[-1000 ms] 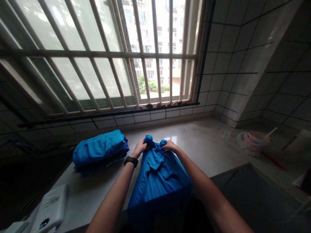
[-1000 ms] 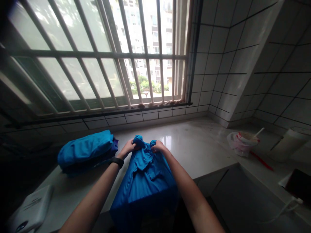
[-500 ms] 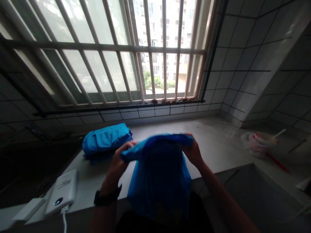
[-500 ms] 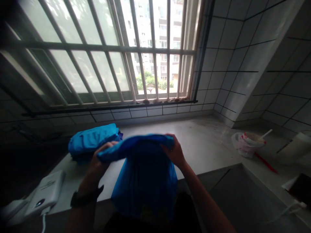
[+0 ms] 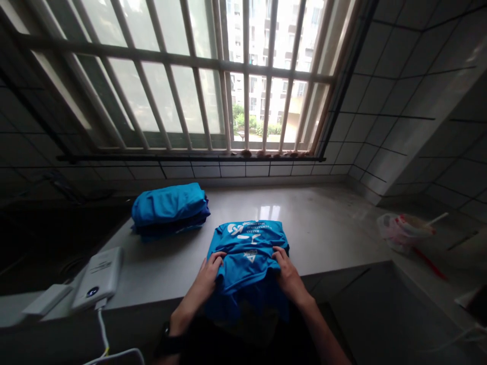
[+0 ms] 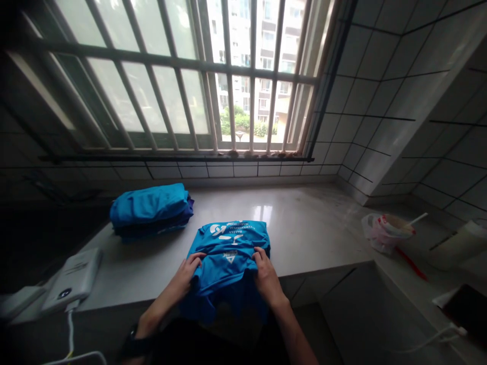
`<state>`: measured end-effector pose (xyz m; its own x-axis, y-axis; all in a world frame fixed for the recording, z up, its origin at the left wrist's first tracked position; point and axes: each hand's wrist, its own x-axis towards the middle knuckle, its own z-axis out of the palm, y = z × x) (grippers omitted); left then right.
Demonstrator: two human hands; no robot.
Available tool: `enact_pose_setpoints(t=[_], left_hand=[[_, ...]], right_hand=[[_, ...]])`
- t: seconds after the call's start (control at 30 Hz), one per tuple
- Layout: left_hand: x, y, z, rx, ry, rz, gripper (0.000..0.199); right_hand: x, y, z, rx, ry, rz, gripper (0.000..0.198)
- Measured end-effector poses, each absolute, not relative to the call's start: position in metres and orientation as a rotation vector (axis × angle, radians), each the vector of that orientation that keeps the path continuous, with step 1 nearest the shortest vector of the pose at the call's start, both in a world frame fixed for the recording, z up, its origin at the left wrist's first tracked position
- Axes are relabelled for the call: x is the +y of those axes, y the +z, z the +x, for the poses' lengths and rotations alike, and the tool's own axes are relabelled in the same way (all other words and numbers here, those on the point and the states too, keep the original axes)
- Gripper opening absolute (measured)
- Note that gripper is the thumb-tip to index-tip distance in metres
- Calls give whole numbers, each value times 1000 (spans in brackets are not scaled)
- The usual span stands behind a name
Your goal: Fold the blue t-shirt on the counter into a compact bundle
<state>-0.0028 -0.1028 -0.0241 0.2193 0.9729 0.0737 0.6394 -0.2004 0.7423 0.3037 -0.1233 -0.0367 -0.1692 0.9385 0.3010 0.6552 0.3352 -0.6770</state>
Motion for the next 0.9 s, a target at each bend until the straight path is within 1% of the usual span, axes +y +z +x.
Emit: enact_pose_setpoints(t=[0.1,0.17,0.23,0.33,0.4,0.5,0.63,0.77,0.83,0.9], left_hand=[[-76,-18,3,1519,648,2029,47],[-59,-3,8,1524,607,2057,52],[-48,17,13,1507,651,2052,48],[-52,41,17,1461,908,2022,31],[-67,45,13,1455,1063,1987,18],[-92,40,0,1518,1078,1966,10],[-115,41,-21,1649,949,2037,23],[-115,57,-16,1679,950,2095,39],[-107,53,-1,1699,909,2166,39],[-98,38,14,1770,783,2262,40]], right_hand=[[-84,-27,307,-1965,527,-1356,33],[-57,-11,308,-1994,554,-1331,33],[-39,8,309,-1984,544,-1303,32],[-37,27,313,-1871,433,-1207,33],[-53,28,320,-1797,378,-1152,28],[-87,16,339,-1887,415,-1190,22],[-124,15,367,-2118,429,-1396,31],[-133,37,362,-2073,369,-1469,41],[-131,38,344,-2059,353,-1506,49],[-128,26,321,-2081,323,-1654,52]])
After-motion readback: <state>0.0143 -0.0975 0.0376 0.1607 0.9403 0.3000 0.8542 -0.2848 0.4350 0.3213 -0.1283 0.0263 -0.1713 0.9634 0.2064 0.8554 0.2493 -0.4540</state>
